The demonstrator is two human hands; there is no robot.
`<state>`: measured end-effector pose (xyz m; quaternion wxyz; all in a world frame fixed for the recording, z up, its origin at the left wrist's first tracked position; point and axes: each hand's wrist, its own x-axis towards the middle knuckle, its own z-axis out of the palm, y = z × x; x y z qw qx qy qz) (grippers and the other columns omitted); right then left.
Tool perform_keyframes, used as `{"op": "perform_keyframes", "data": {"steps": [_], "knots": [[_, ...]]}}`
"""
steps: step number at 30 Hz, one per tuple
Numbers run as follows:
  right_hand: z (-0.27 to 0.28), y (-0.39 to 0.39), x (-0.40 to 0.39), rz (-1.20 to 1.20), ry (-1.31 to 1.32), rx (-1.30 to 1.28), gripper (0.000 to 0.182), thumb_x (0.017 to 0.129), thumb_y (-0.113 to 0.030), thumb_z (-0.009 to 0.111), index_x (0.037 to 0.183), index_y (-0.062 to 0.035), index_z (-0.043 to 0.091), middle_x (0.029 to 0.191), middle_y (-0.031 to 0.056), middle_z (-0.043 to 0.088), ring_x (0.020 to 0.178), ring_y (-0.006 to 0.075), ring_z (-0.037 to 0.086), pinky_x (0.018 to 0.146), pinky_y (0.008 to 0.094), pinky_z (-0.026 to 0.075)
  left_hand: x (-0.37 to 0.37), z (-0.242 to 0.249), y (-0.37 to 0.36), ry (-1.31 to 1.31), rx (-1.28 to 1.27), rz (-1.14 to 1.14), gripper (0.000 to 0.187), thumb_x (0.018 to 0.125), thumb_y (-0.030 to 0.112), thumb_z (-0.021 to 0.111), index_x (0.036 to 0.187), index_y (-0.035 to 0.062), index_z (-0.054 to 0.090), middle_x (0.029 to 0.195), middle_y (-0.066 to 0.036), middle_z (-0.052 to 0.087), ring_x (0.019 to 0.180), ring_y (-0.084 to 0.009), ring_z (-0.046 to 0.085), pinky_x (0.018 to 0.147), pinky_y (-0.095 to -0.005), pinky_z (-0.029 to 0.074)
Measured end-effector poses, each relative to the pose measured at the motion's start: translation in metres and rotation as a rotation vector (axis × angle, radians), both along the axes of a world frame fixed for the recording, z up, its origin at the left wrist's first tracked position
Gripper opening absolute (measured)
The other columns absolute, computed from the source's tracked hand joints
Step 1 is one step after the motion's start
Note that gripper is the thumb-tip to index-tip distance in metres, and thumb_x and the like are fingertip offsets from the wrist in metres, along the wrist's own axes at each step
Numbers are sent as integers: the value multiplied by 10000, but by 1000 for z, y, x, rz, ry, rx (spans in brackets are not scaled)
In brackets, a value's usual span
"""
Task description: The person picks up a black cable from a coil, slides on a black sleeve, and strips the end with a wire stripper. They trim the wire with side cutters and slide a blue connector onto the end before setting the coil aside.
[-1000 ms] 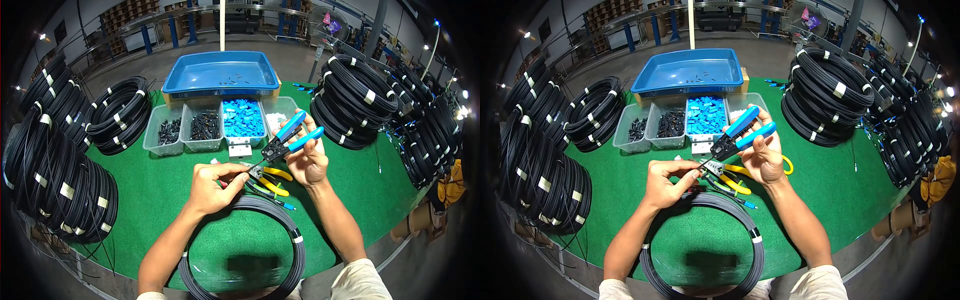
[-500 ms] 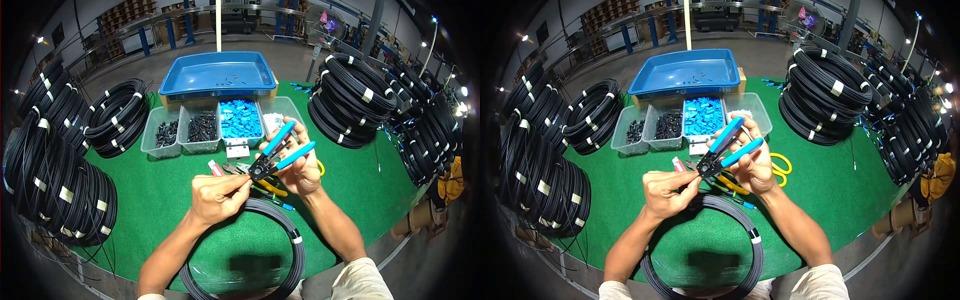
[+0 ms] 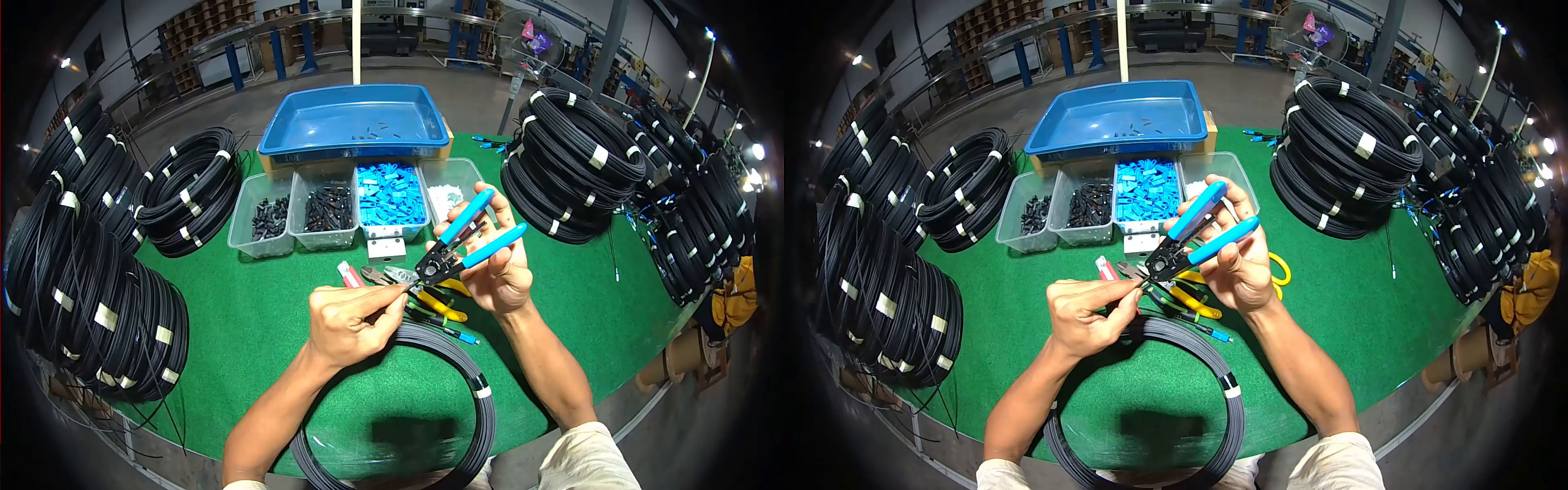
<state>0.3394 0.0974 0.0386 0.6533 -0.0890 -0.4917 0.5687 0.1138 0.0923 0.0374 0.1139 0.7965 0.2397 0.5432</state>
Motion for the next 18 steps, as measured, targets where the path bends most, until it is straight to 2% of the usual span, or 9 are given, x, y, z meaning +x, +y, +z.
{"op": "perform_keyframes", "data": {"steps": [16, 18], "knots": [[-3, 1, -4, 5, 5, -1, 935, 839, -358, 794, 1536, -106, 224, 1331, 179, 486, 1256, 368, 549, 1048, 594, 484, 2, -1, -3, -18, -27, 16, 110, 782, 39, 764, 888, 20, 785, 649, -69, 723, 507, -144, 680, 481, -253, 507], [-2, 2, -5, 44, 61, 21, 912, 855, -291, 798, 1513, -49, 215, 1355, 215, 503, 1263, 395, 558, 1048, 501, 505, 0, 1, -3, 32, -30, 19, 111, 781, 38, 763, 887, 21, 786, 651, -67, 725, 507, -142, 680, 478, -252, 505]]}}
